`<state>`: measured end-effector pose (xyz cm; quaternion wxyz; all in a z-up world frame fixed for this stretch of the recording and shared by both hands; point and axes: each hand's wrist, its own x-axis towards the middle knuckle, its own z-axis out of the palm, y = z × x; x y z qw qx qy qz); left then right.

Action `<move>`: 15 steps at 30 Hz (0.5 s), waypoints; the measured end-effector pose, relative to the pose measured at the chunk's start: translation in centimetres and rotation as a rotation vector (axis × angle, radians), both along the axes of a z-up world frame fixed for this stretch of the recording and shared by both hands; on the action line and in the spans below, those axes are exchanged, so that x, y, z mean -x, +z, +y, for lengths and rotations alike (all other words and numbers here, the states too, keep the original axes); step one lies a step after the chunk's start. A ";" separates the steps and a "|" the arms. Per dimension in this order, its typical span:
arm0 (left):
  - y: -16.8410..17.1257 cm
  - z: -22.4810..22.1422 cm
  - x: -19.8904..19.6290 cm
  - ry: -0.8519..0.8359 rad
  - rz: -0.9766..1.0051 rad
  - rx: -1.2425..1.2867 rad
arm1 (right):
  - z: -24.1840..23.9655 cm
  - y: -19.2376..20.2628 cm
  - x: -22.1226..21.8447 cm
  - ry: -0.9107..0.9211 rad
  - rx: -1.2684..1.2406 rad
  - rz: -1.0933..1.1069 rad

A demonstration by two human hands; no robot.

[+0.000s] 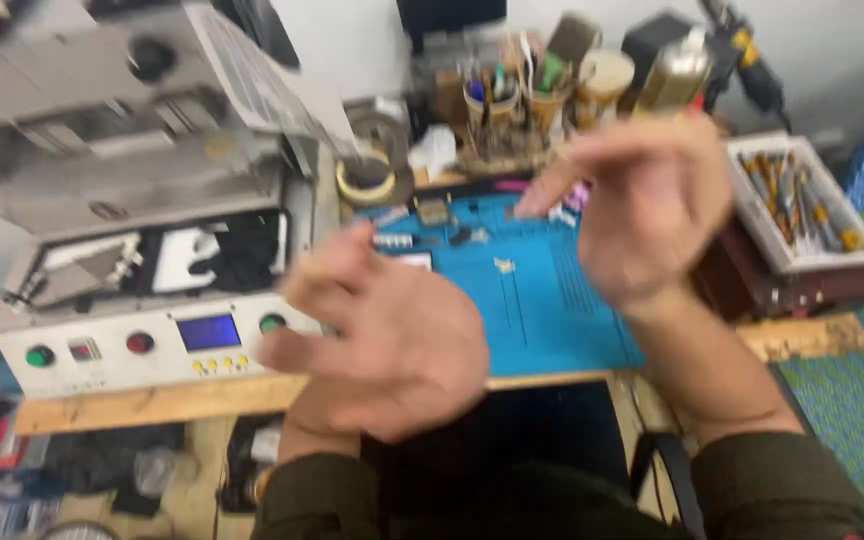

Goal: Inspecting and manipulating small electronic components on a repair bench

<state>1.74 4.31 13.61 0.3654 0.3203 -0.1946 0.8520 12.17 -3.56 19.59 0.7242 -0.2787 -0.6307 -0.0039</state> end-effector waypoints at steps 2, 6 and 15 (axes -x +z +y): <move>1.9 3.1 0.8 0.031 -0.010 0.006 | 1.9 -2.9 -3.7 -0.221 0.110 -0.101; 1.6 10.3 -0.1 -0.034 0.439 0.033 | 3.8 -11.0 -8.9 -0.217 1.121 -0.584; -9.8 12.6 -2.3 0.324 1.683 -0.435 | 5.3 -16.3 -9.6 -0.272 1.353 -0.732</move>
